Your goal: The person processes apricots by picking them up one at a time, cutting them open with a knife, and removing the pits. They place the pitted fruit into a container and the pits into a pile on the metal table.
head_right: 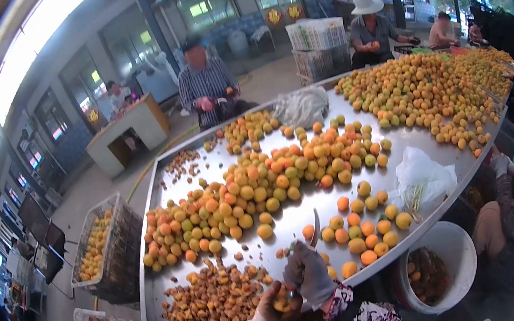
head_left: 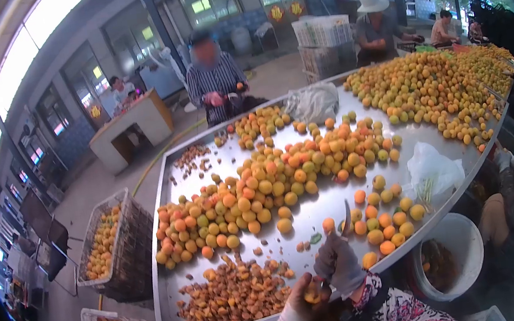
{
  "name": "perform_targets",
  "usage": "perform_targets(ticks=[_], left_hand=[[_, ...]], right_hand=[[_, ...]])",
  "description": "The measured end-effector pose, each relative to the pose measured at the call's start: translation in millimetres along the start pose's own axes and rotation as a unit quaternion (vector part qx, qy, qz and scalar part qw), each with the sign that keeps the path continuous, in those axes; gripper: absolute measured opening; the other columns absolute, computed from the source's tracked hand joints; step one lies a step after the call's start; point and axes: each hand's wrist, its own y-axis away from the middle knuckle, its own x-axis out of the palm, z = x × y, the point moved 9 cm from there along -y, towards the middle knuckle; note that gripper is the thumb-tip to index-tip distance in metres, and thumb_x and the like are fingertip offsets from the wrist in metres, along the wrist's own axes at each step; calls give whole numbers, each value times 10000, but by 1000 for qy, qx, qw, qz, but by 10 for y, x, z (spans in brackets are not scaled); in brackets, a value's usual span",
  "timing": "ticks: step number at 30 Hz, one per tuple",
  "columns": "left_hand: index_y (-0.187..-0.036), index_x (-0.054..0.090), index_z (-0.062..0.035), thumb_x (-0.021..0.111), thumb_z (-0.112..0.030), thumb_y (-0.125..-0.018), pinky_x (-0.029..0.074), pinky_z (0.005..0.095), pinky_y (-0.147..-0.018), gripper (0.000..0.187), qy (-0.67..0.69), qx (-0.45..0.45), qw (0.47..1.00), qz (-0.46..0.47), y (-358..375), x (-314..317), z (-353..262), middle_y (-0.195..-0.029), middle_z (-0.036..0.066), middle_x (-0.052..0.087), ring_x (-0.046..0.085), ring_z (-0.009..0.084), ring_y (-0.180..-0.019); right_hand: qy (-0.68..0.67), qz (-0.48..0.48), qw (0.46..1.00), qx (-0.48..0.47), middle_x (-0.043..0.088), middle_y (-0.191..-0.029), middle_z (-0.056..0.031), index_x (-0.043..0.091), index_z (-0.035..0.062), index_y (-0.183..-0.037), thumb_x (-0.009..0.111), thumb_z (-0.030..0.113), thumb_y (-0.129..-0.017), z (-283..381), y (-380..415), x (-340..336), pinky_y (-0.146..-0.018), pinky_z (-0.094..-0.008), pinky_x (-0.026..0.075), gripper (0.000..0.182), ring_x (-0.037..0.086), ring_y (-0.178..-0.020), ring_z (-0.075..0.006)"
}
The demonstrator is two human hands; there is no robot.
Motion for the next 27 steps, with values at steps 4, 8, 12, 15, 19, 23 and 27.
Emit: perform_targets(ticks=[4, 8, 12, 15, 19, 23, 27], left_hand=[[-877, 543, -101, 446, -442, -878, 351, 247, -449, 355, 119, -19, 988, -96, 10, -270, 76, -623, 26, 483, 446, 130, -517], [-713, 511, -115, 441, -486, -861, 212, 256, -351, 406, 173, -29, 964, -198, 60, -351, 104, -441, -9, 309, 280, 131, -389], [-938, 543, -89, 453, -353, -884, 406, 241, -527, 284, -99, 46, 991, -80, 1, -463, -56, -711, 35, 529, 496, 129, -587], [-1016, 506, -46, 539, -130, -801, 453, 264, -688, 234, -288, 124, 944, -105, 72, -230, -298, -879, 44, 547, 523, 118, -785], [-1107, 494, -40, 638, -107, -768, 476, 273, -797, 374, 8, 102, 994, 36, -137, -555, -65, -1042, 39, 564, 562, 129, -911], [-1099, 506, -54, 583, -214, -803, 481, 276, -786, 345, 80, 77, 994, -7, -211, -579, -65, -989, 33, 570, 570, 128, -863], [-1091, 517, -68, 529, -321, -838, 486, 279, -774, 358, 149, 50, 986, -49, -238, -510, -61, -937, 26, 575, 579, 128, -814]], right_hand=[[-59, 28, 995, 72, 261, -455, 16, 356, 130, -631, 426, 320, -931, -288, -66, -39, -363, -268, 196, 362, 227, -357, -110], [-15, 19, 996, 80, 286, -454, 18, 413, 120, -665, 457, 274, -921, -328, -90, 62, -348, -264, 215, 301, 243, -352, -108], [38, -14, 998, 38, 332, -462, 25, 443, 104, -690, 492, 228, -906, -353, -40, 22, -343, -243, 232, 254, 288, -359, -90], [107, -43, 993, -14, 426, -497, 9, 513, 68, -701, 588, 202, -856, -318, 18, 22, -368, -227, 276, 218, 376, -395, -81], [447, 11, 838, -313, 436, -499, -59, 558, 51, -729, 646, 199, -814, -126, 241, 452, -410, -275, 353, 192, 431, -429, -135], [565, 28, 782, -263, 496, -537, -115, 590, 45, -750, 678, 192, -787, -302, 218, 543, -458, -274, 388, 175, 462, -460, -149], [596, 53, 736, -318, 521, -573, -102, 568, 68, -752, 677, 206, -764, -289, 290, 748, -461, -301, 396, 177, 526, -483, -206]])
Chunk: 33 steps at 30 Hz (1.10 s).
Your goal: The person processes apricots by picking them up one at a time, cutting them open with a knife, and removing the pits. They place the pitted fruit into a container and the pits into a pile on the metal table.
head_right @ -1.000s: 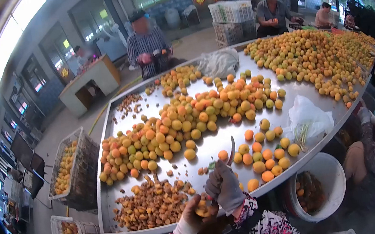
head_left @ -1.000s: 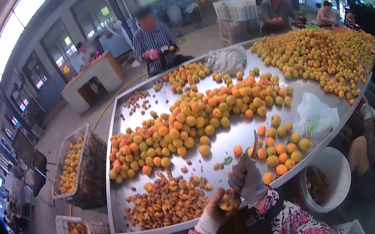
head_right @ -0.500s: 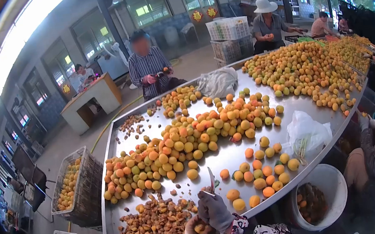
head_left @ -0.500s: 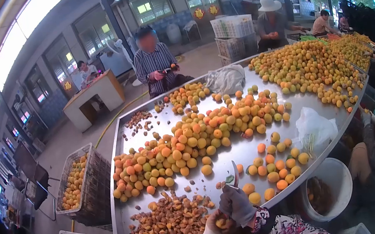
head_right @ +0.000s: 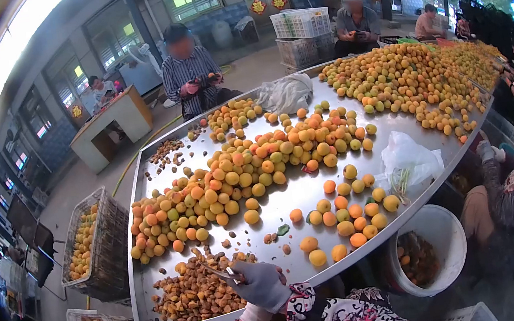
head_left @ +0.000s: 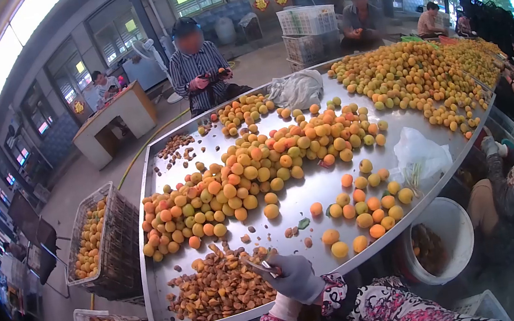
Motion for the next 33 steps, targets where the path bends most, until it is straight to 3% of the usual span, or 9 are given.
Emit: perform_targets(ticks=[4, 9, 21, 24, 27, 29, 30, 31, 33], left_hand=[[-1082, 528, -81, 474, -428, -873, 491, 282, -762, 408, 64, -10, 997, -45, 69, 186, 31, -884, 20, 581, 587, 127, -766], [-1007, 514, -61, 433, -358, -882, 387, 236, -477, 333, -311, 153, 933, -98, 159, 128, -574, -744, 67, 595, 530, 141, -582], [-1131, 469, -20, 428, -161, -870, 433, 272, -774, 300, -349, 262, 900, 9, 389, 613, -754, -959, 80, 525, 513, 143, -860], [-1133, 494, -2, 460, -175, -872, 411, 226, -727, 315, -575, 336, 745, -41, 471, 734, -807, -964, 76, 518, 488, 120, -843], [-1070, 493, 18, 454, -188, -864, 372, 306, -898, 294, -564, 332, 753, -64, 608, 857, -711, -1073, 106, 507, 476, 188, -1000], [-1093, 494, 12, 452, -227, -866, 415, 301, -836, 333, -630, 371, 681, -38, 495, 686, -760, -979, 89, 546, 515, 178, -906], [-1095, 503, 0, 451, -237, -868, 448, 289, -767, 332, -587, 333, 732, -88, 567, 835, -701, -915, 72, 562, 537, 165, -853], [-1048, 524, -16, 458, -246, -868, 459, 260, -663, 299, -696, 438, 567, -45, 516, 801, -789, -845, 64, 567, 544, 135, -745], [-1043, 567, -75, 487, -445, -866, 469, 302, -616, 417, -654, 444, 607, -81, 583, 995, -712, -771, 105, 577, 538, 188, -669]], right_hand=[[-223, -44, 973, 33, 615, -658, -68, 605, 28, -898, 666, 228, -804, -233, -11, -81, -538, -264, 443, 229, 562, -589, -107], [-288, -87, 917, 262, 568, -652, 26, 613, 21, -844, 647, 214, -821, -663, -45, -367, -514, -210, 413, 198, 503, -592, -38], [-337, 175, 774, 507, 485, -618, 45, 567, 100, -882, 578, 382, -833, -862, 511, 161, -363, -190, 268, 286, 380, -402, -40], [-427, 144, 736, 505, 509, -686, 38, 579, 111, -900, 601, 400, -808, -563, 499, 118, -442, -204, 332, 304, 455, -531, -49], [-489, 144, 711, 484, 552, -790, 33, 584, 113, -950, 628, 399, -784, -647, 574, 195, -558, -217, 390, 334, 511, -695, -57], [-514, 120, 729, 435, 527, -715, 34, 576, 134, -901, 641, 409, -769, -542, 452, 196, -485, -217, 351, 312, 473, -573, -72], [-508, 133, 726, 444, 513, -686, 32, 565, 138, -879, 651, 416, -753, -882, 571, 444, -462, -219, 337, 318, 450, -528, -81], [-506, 148, 717, 457, 498, -657, 31, 554, 142, -857, 661, 424, -737, -1209, 627, 581, -438, -220, 323, 324, 427, -483, -89], [-403, 145, 771, 471, 477, -614, 20, 529, 128, -845, 668, 435, -717, -975, 470, 197, -403, -232, 308, 360, 396, -428, -97]])
